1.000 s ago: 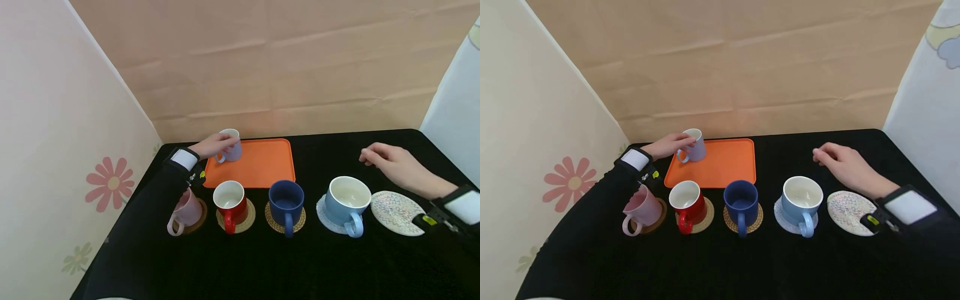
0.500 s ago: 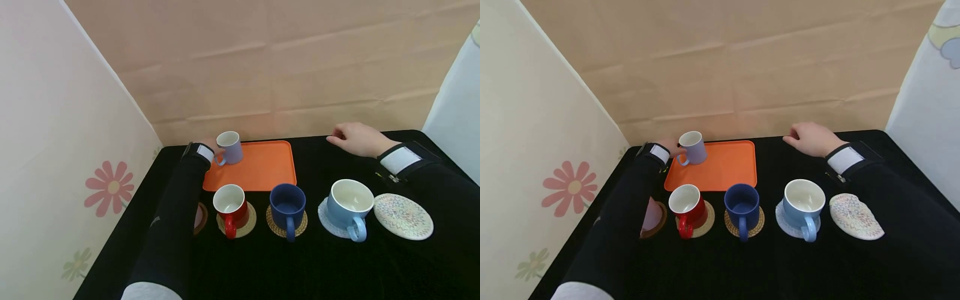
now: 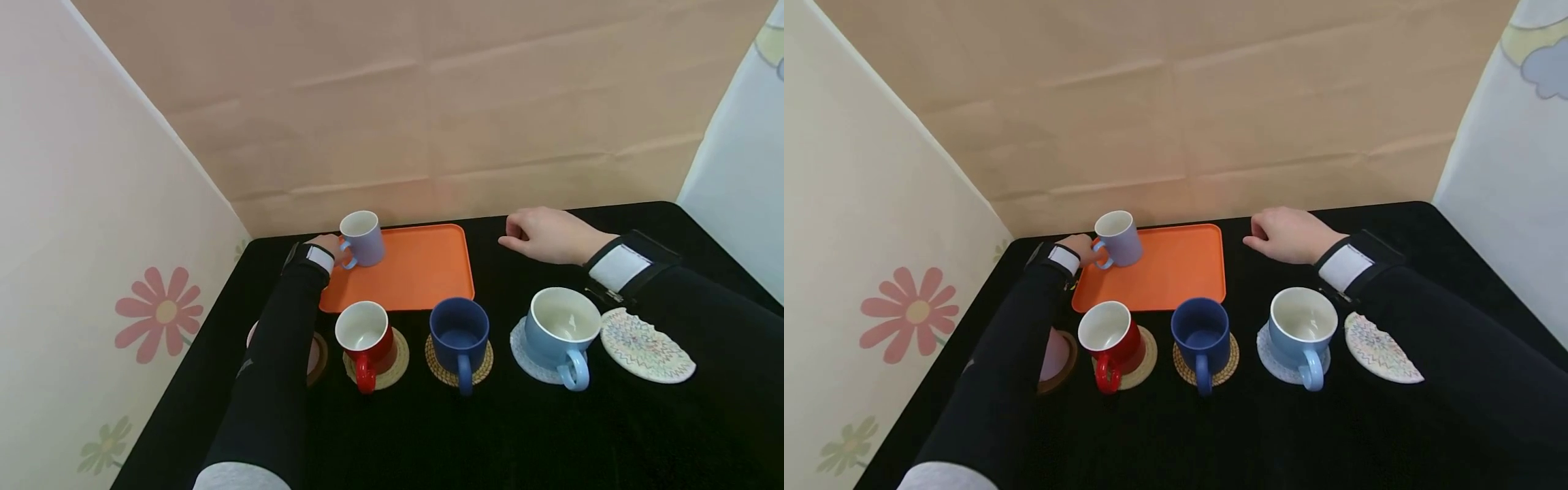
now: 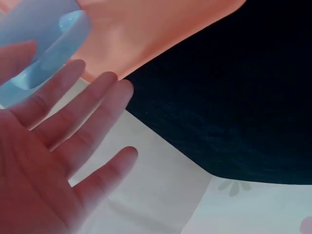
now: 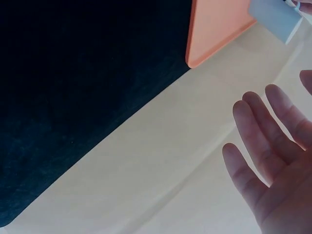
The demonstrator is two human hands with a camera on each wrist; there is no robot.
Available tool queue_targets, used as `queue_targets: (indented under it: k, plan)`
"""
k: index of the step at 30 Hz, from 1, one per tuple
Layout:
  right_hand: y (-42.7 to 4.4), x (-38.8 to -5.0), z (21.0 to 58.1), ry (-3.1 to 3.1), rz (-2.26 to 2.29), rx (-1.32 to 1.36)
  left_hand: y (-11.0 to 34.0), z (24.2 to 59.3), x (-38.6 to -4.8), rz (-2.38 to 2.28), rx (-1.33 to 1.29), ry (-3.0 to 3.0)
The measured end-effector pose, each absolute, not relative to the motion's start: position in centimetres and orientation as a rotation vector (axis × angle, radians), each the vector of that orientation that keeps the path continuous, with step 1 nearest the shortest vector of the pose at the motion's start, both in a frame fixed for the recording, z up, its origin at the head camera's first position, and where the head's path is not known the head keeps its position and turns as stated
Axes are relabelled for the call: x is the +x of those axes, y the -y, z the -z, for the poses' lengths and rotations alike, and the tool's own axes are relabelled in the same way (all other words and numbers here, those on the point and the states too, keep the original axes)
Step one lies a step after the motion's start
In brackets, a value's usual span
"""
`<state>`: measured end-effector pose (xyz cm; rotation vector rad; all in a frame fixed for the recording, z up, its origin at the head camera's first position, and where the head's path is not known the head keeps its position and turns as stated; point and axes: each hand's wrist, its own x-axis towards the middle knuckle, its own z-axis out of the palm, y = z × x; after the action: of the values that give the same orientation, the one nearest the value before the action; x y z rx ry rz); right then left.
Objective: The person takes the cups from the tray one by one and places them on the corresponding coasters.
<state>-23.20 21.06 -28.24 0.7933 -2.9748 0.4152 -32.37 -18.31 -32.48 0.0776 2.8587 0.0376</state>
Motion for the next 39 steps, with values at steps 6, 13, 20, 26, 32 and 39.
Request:
queue_targets:
  k: [6,13,20,26,32,39]
  plan:
    - [-20.7,-23.1,28.6,2.996,-0.418,0.794,18.2,32.7,-32.1,-0.042,0.059,-2.894]
    - [-20.4,-23.0,28.7,3.031,-0.416,0.785,17.2,32.3,-31.2,0.039,0.176,-2.896]
    - [-20.5,-22.9,28.8,3.029,-0.407,0.778,14.6,31.9,-30.4,0.013,0.348,-2.795]
    - [-20.2,-22.8,28.8,3.029,-0.426,0.81,12.5,31.8,-29.8,-0.01,0.441,-2.72]
    - [-20.2,-22.8,28.5,3.038,-0.424,0.807,10.1,31.0,-28.5,-0.241,0.46,-2.565]
    - [-20.4,-22.8,28.3,3.056,-0.424,0.788,6.6,31.9,-29.0,0.001,0.476,-2.527]
